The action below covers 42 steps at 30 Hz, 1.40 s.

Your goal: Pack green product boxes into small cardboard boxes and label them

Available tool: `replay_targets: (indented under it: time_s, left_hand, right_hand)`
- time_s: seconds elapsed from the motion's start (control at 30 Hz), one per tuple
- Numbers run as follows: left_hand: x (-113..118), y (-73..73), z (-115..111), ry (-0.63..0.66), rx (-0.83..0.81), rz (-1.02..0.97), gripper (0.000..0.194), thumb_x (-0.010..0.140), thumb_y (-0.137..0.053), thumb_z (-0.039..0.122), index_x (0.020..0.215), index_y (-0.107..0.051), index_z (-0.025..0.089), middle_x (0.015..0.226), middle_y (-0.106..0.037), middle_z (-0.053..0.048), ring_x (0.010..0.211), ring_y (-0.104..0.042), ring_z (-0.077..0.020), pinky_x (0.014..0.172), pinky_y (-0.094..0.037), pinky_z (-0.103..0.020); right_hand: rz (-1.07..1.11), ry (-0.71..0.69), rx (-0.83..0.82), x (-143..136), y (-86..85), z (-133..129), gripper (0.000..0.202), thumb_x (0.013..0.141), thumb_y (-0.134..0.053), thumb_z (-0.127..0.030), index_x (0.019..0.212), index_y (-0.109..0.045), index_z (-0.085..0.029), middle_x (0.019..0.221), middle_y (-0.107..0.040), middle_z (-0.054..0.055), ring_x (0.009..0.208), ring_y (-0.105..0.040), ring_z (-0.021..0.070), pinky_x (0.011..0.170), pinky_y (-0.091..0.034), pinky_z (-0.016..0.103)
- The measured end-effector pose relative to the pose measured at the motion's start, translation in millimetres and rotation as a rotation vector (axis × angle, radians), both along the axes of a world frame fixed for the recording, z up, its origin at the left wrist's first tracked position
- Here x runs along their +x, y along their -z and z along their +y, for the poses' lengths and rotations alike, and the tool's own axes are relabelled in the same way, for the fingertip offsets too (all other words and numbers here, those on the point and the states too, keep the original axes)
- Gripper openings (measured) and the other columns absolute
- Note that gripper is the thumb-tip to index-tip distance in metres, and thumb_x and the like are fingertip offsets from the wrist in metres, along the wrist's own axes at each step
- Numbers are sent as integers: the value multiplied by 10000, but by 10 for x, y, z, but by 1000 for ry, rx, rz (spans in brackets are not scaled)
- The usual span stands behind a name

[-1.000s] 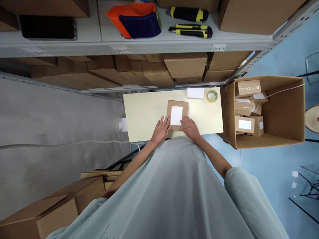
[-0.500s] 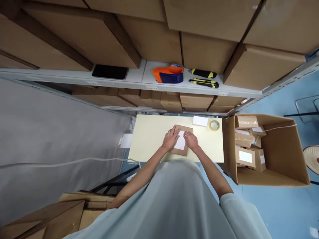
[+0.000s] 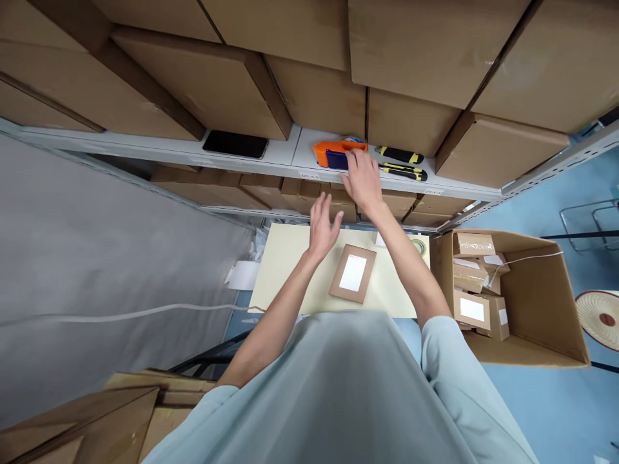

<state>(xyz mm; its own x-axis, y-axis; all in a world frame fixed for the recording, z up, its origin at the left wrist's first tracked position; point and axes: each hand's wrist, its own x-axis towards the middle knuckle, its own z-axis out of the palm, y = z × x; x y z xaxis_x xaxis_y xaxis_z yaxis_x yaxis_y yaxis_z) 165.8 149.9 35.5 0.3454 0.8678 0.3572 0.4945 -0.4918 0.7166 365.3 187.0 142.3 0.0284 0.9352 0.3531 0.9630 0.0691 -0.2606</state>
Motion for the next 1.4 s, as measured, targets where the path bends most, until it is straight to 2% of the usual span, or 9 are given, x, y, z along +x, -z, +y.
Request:
replay_targets:
  time_s: [0.1,0.2,0.33,0.43,0.6,0.8,0.93,1.1,1.4]
  left_hand:
    - [61,-344,303,-34,60,-93,779,1138,-421,722,1724,-480,213,1828,-432,-202,1738,-356,-355,1432,-293,-599]
    - [126,-577,578,-17,80,-121,828,1112,-435,768,1721,-483,207,1829,-430,-202,1748,-337,-360,1448,-259,-594]
    - [259,-715,871,51,77,-129,863,1075,-512,786,1714,-491,207,1849,-404,-189,1765,-299,-373,1460,-225,-607]
    - [303,-735,886,48,84,-146,850,1068,-542,778,1700,-502,212,1834,-426,-198,1750,-337,-373,1454,-256,-600]
    - [39,-658,308,-74,101,-222,800,1098,-513,766,1701,-480,242,1772,-492,-211,1690,-449,-339,1388,-409,-529]
    - [-478,-568,-874,-25,12,-171,502,1186,-475,569,1499,-674,231,1431,-731,-172,1376,-700,-274,1149,-622,-454]
    - [-697,-561,-1395,30,1,-93,373,1180,-527,500,1354,-743,250,1259,-778,-139,1229,-735,-265,1074,-648,-461]
    - [-849,-545,-1627,126,-56,-54,389,1173,-532,507,1403,-727,261,1302,-759,-147,1263,-719,-278,1033,-662,-463]
    - [-843,-649,-1606,315,-10,-28,264,1147,-639,423,1348,-746,288,1257,-784,-102,1188,-736,-266,998,-648,-456]
  right_hand:
    - [-41,39,-83,86,-84,429,665,1113,-608,-572,1529,-564,-55,1525,-605,322,1458,-520,479,1251,-379,724]
    - [-62,38,-149,141,6,623,734,1071,-666,-643,1494,-585,-49,1482,-640,335,1450,-520,492,1260,-343,752]
    - [-41,19,-158,168,70,648,655,1077,-675,-592,1462,-624,-65,1418,-704,309,1431,-551,472,1276,-338,722]
    - [-14,7,-112,139,28,471,554,1117,-617,-522,1460,-646,-88,1328,-752,255,1375,-603,436,1276,-362,677]
    - [25,36,-10,-27,124,-468,380,1174,-513,-446,1325,-703,-153,1179,-773,196,1195,-669,373,1192,-464,582]
    - [160,19,18,-385,583,-2094,346,1173,-535,-524,1119,-704,-227,988,-766,118,1004,-703,334,1048,-542,519]
    - [222,71,-62,-619,763,-2849,320,1161,-567,-516,1139,-719,-236,1036,-788,129,1049,-723,342,1091,-540,546]
    - [219,108,-111,-711,798,-3314,304,1157,-585,-512,1174,-726,-243,1003,-786,113,1027,-732,334,1095,-556,553]
    - [201,62,-117,-596,670,-3601,243,1160,-601,-466,1175,-715,-252,1025,-785,99,994,-720,308,1096,-553,541]
